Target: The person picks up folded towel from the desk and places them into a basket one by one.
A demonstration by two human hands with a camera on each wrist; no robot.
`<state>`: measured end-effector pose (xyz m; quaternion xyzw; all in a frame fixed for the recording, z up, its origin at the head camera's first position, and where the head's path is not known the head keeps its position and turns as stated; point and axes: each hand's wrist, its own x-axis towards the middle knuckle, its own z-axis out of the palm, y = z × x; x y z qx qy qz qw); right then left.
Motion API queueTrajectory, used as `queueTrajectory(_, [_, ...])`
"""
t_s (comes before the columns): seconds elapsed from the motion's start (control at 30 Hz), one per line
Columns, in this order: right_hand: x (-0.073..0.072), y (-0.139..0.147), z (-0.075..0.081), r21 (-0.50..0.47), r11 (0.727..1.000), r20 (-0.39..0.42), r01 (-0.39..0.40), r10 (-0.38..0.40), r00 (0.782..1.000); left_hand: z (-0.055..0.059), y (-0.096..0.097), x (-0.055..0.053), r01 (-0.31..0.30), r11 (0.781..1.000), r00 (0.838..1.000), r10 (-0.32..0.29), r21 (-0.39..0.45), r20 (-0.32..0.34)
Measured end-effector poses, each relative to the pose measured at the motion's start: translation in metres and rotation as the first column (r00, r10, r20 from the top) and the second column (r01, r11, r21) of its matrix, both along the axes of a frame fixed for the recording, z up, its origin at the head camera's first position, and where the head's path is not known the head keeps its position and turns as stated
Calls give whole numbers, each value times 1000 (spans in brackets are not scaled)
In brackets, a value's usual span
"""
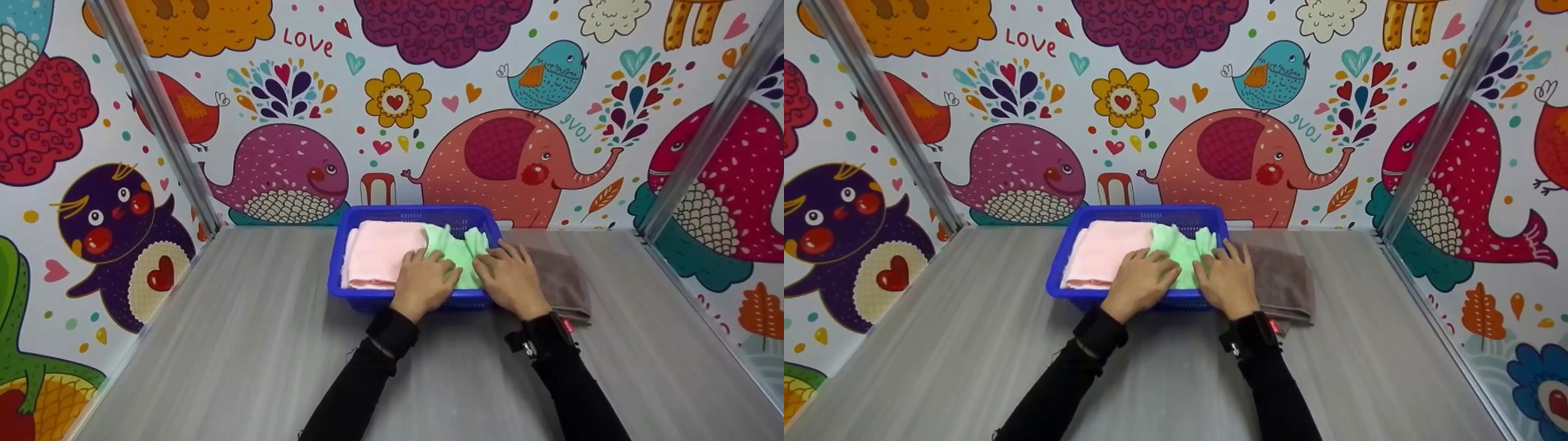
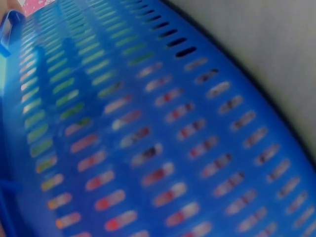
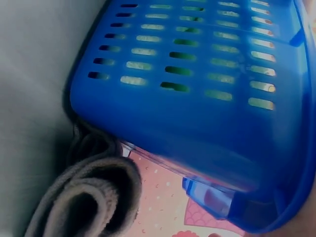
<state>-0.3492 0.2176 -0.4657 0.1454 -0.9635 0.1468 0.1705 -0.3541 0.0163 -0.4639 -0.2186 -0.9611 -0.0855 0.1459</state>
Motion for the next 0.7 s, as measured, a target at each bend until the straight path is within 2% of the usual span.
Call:
queueTrajectory(0.07, [-1, 5, 1, -41, 999, 6, 1, 0, 1000, 2, -4, 1, 4, 1000, 1000, -4, 27, -2])
queueTrajectory(0.17, [-5, 23, 3, -95, 995, 23, 30, -28, 999, 5, -18, -1, -5, 998, 999, 3, 58, 42])
queueTrajectory(0.27, [-8, 50, -1, -86, 992, 56, 95, -91, 994, 8, -36, -4, -66, 995, 991, 57, 74, 118])
queueTrajectory(0.4, [-9, 83, -16, -18, 988, 124, 153, -150, 981, 8, -53, -5, -131, 989, 977, 117, 71, 179])
queueTrajectory(0.53, [-11, 99, -31, 17, 989, 225, 145, -145, 964, 7, -59, -5, -126, 990, 977, 114, 59, 182])
queueTrajectory(0.7, [-8, 104, -37, 5, 994, 301, 112, -108, 948, 7, -58, -4, -135, 990, 977, 125, 46, 170])
